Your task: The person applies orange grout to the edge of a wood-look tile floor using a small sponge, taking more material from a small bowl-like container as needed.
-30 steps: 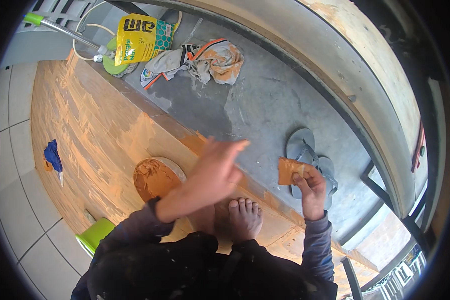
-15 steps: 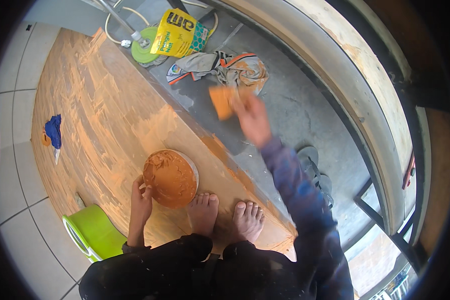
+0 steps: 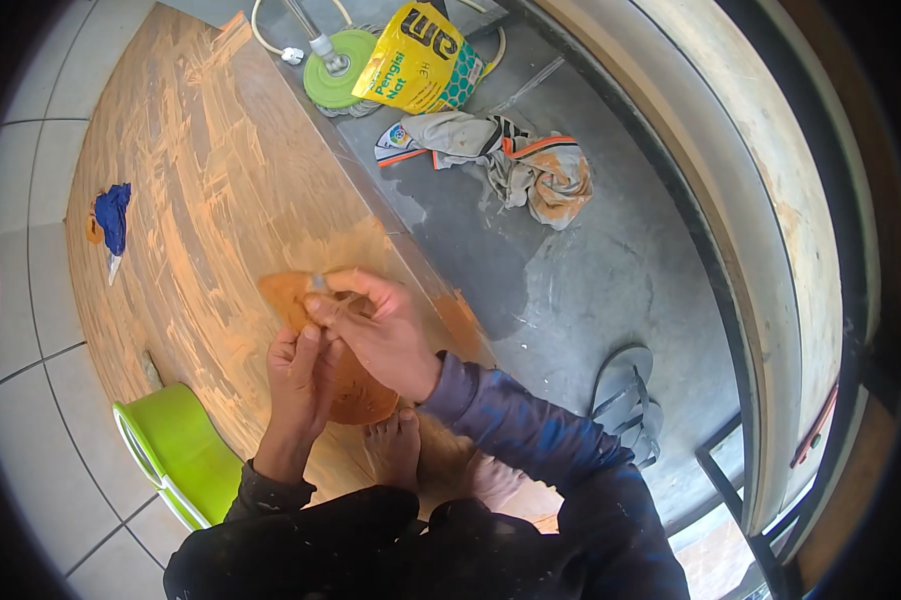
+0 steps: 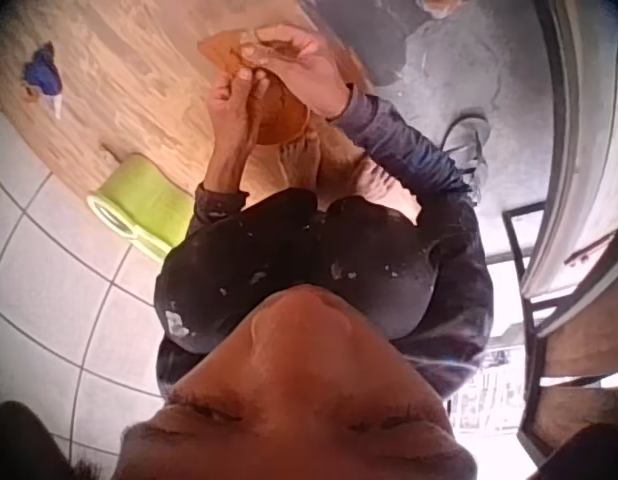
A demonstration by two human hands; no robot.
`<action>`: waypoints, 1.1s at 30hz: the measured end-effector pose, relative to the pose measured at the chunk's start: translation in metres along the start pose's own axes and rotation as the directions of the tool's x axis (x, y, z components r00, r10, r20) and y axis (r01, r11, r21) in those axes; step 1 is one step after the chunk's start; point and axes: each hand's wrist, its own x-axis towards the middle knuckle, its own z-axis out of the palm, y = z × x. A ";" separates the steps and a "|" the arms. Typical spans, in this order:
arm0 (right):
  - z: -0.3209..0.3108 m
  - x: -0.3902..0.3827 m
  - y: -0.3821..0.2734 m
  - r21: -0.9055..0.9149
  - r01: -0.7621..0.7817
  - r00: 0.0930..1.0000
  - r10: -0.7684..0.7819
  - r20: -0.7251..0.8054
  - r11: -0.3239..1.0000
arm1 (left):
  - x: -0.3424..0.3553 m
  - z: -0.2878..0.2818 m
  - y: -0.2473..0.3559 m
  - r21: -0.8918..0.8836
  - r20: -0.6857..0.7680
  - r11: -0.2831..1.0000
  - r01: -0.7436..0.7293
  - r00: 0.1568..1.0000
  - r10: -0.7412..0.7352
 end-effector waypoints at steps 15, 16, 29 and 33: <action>-0.161 0.133 0.001 -0.892 0.358 0.934 0.115 0.339 -0.278 | -0.016 -0.072 0.011 -0.020 -0.279 1.000 -0.014 0.960 0.008; -0.163 0.106 -0.001 -0.905 0.337 0.932 0.229 0.282 -0.261 | -0.017 -0.076 0.011 -0.025 -0.284 1.000 -0.013 0.959 0.005; -0.195 -0.016 0.045 -0.873 0.436 0.900 0.091 0.427 -0.219 | -0.015 -0.063 0.011 0.052 -0.252 0.998 0.023 0.968 -0.009; -0.196 -0.058 0.032 -0.816 0.508 0.859 0.229 0.458 -0.276 | -0.024 -0.069 0.016 0.029 -0.243 1.000 0.000 0.970 0.007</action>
